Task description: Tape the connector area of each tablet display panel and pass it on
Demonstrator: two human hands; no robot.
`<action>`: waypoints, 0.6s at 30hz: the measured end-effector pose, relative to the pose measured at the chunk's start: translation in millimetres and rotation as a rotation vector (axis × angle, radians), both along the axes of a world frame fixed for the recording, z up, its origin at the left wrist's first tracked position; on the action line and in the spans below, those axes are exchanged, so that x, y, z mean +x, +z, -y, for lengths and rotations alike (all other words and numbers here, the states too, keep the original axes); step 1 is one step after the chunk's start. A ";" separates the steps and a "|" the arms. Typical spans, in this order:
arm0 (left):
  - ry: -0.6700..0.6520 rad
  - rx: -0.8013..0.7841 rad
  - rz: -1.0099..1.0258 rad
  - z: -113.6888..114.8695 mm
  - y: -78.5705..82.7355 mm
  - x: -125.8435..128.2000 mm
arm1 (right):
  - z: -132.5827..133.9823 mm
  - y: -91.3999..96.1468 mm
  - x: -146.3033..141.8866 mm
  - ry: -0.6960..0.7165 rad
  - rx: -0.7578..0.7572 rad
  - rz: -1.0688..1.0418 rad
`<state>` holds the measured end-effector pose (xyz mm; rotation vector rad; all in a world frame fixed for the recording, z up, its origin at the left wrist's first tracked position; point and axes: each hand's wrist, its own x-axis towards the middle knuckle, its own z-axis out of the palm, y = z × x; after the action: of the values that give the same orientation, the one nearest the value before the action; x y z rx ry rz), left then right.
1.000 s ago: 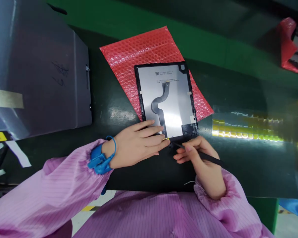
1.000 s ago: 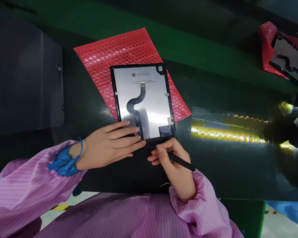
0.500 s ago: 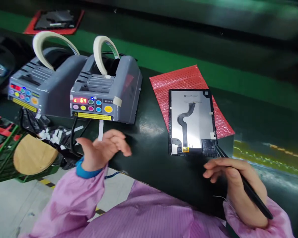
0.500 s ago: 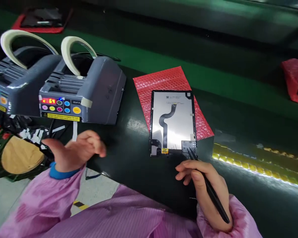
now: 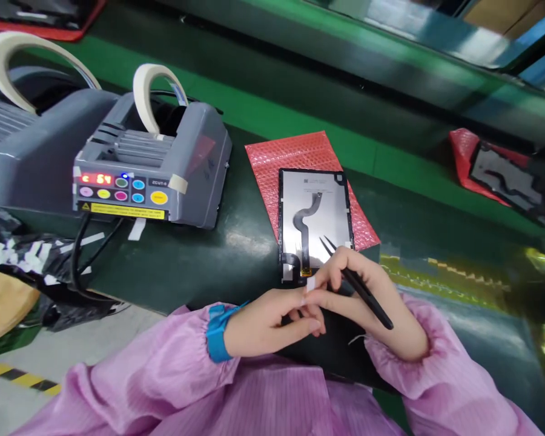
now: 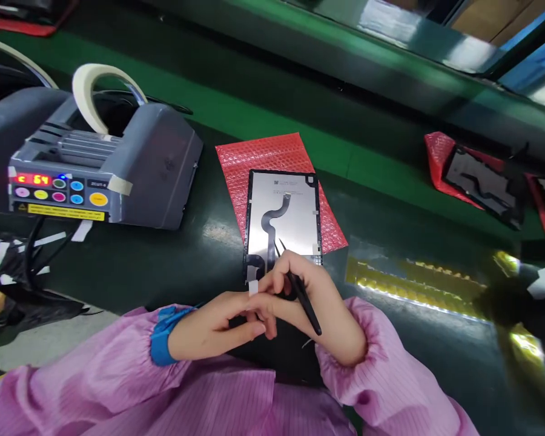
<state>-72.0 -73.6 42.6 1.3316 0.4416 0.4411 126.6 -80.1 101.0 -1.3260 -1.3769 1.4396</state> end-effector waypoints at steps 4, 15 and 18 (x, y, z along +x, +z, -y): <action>-0.117 -0.276 0.092 -3.6 -7.5 5.6 | -26.2 -17.0 5.5 -0.129 0.017 0.006; 0.150 1.033 -0.477 -44.8 -7.3 -4.3 | -82.2 -73.4 1.9 -0.168 0.049 0.023; 0.203 1.208 -0.656 -50.7 -16.9 -4.4 | -82.4 -76.4 0.5 -0.188 0.087 0.071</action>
<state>-76.5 -22.9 25.7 2.6438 0.9289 0.4375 127.1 2.3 24.6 -1.4211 -1.3075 1.2051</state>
